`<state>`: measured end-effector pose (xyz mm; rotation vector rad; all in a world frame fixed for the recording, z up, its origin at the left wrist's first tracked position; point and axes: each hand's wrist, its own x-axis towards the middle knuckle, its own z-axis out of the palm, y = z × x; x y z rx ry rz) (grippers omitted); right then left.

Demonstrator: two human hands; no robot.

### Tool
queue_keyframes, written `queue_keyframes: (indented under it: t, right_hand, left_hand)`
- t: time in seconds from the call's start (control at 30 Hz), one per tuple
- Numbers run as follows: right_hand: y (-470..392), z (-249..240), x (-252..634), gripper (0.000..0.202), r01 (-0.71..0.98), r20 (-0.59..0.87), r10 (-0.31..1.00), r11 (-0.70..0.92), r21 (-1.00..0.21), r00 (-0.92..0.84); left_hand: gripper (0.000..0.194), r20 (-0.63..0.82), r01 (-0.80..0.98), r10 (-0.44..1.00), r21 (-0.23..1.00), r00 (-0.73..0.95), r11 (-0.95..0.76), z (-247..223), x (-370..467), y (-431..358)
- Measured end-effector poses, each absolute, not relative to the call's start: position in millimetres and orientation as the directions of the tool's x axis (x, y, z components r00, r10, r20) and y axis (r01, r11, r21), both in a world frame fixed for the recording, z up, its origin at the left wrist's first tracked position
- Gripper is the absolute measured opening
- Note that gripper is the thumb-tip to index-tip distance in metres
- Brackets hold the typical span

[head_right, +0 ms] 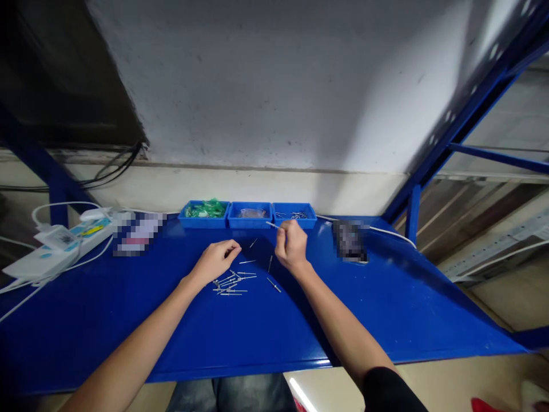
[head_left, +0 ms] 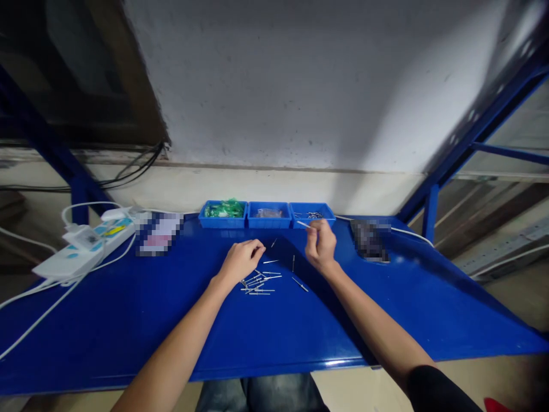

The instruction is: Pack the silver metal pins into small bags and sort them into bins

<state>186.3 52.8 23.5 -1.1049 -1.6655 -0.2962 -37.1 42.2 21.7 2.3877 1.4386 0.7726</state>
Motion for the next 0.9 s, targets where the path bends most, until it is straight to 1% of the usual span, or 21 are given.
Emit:
queue_keyframes:
  t: [0.07,0.13,0.17,0.27,0.37,0.43,0.5,0.57,0.63,0.8,0.9]
  right_hand:
    - [60,28,198,0.025,0.878,0.804,0.586,0.329,-0.348,0.1]
    - [65,31,205,0.027,0.93,0.692,0.698,0.106,-0.352,0.183]
    - [66,32,206,0.029,0.94,0.63,0.747,0.02,-0.339,0.211]
    - [61,32,206,0.033,0.953,0.489,0.834,-0.131,-0.274,0.255]
    - [52,25,210,0.038,0.935,0.398,0.85,-0.274,-0.225,0.345]
    - [48,17,220,0.044,0.898,0.385,0.811,-0.396,-0.19,0.44]
    - [47,9,234,0.051,0.842,0.403,0.744,-0.51,-0.172,0.533]
    - [48,1,247,0.058,0.786,0.39,0.69,-0.59,-0.184,0.61]
    - [50,-4,255,0.062,0.744,0.349,0.663,-0.636,-0.205,0.662]
    - [51,-9,256,0.064,0.703,0.308,0.634,-0.667,-0.246,0.71]
    - [50,-9,256,0.067,0.686,0.291,0.622,-0.679,-0.262,0.727]
  left_hand:
    - [0.018,0.298,0.763,0.877,0.437,0.376,-0.476,21,-35,41]
    - [0.017,0.291,0.773,0.876,0.417,0.385,-0.478,21,-32,40]
    - [0.017,0.281,0.773,0.875,0.413,0.394,-0.481,21,-31,39]
    - [0.015,0.229,0.772,0.866,0.392,0.445,-0.501,22,-31,37]
    - [0.015,0.179,0.785,0.857,0.345,0.483,-0.514,22,-34,36]
    - [0.013,0.162,0.796,0.862,0.332,0.481,-0.506,22,-35,37]
    - [0.014,0.152,0.799,0.867,0.337,0.475,-0.498,23,-35,36]
    - [0.016,0.146,0.799,0.872,0.351,0.468,-0.488,24,-34,36]
    - [0.016,0.141,0.799,0.877,0.366,0.46,-0.478,24,-33,36]
    - [0.016,0.124,0.791,0.881,0.398,0.456,-0.465,24,-35,37]
    - [0.015,0.116,0.795,0.883,0.395,0.455,-0.461,24,-36,37]
